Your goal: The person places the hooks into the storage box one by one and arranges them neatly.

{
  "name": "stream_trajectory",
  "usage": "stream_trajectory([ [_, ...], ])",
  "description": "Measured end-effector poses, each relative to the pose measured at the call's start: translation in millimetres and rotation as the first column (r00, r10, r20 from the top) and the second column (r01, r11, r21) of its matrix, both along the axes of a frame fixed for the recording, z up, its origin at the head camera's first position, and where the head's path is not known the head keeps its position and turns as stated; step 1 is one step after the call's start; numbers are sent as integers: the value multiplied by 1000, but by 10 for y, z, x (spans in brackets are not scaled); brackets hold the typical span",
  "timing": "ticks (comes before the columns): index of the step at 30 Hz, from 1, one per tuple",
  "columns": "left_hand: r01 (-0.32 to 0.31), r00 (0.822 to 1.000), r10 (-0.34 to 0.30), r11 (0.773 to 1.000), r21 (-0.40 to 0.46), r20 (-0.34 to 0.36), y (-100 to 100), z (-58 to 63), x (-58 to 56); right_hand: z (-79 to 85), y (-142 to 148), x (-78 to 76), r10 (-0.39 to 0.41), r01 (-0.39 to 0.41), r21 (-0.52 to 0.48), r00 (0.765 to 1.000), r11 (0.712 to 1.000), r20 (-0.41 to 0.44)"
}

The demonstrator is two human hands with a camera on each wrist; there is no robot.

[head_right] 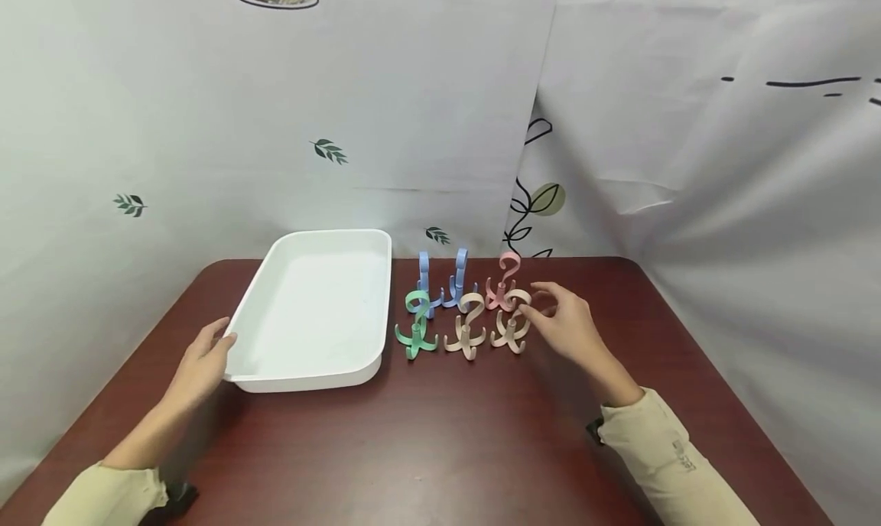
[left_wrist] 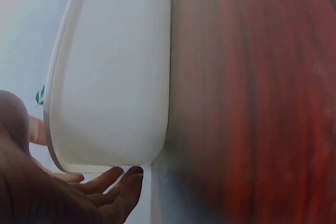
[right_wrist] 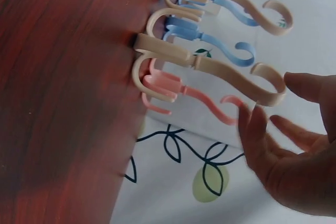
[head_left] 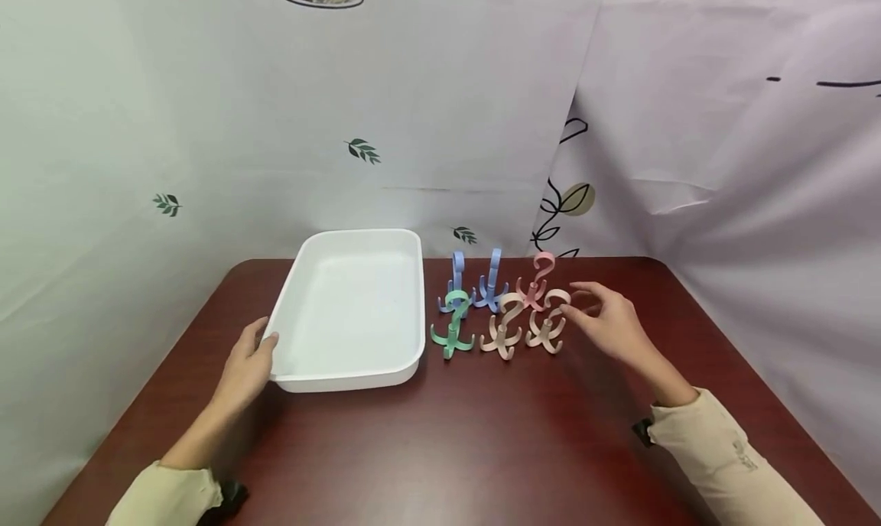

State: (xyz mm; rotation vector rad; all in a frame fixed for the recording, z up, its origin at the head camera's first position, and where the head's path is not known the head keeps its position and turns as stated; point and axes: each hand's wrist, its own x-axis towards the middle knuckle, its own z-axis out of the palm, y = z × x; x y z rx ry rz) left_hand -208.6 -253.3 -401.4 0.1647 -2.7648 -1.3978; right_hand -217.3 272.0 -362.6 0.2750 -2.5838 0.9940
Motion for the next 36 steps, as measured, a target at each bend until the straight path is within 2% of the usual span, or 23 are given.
stream_trajectory([
  [3, -9, 1000, 11, 998, 62, -26, -36, -33, 21, -33, -1, -38, 21, -22, -21, 999, 1000, -28],
  [10, 0, 999, 4, 998, 69, -52, -50, -55, 13, -61, 5, -87, 18, -19, -14, 997, 1000, -76],
  [16, 10, 999, -6, 998, 61, -54, -35, -60, -16, -36, 36, -91, 26, -27, -35, 999, 999, -46],
  [19, 18, 999, -15, 998, 59, -49, -24, -57, -7, 29, 46, -75, 39, -41, -55, 999, 998, -34],
  [23, 21, 998, -18, 998, 58, -52, -24, -52, -4, 220, 25, -45, 44, -46, -71, 999, 996, -25],
  [28, 22, 999, -19, 998, 59, -45, -34, -48, 3, 606, -56, -40, 84, -86, -123, 996, 989, -20],
  [32, 26, 999, -24, 998, 60, -47, -41, -47, 6, 925, -181, -95, 128, -133, -169, 991, 977, -43],
  [36, 33, 998, -30, 998, 59, -59, -41, -49, -2, 1154, -353, -194, 148, -150, -194, 989, 969, -25],
])
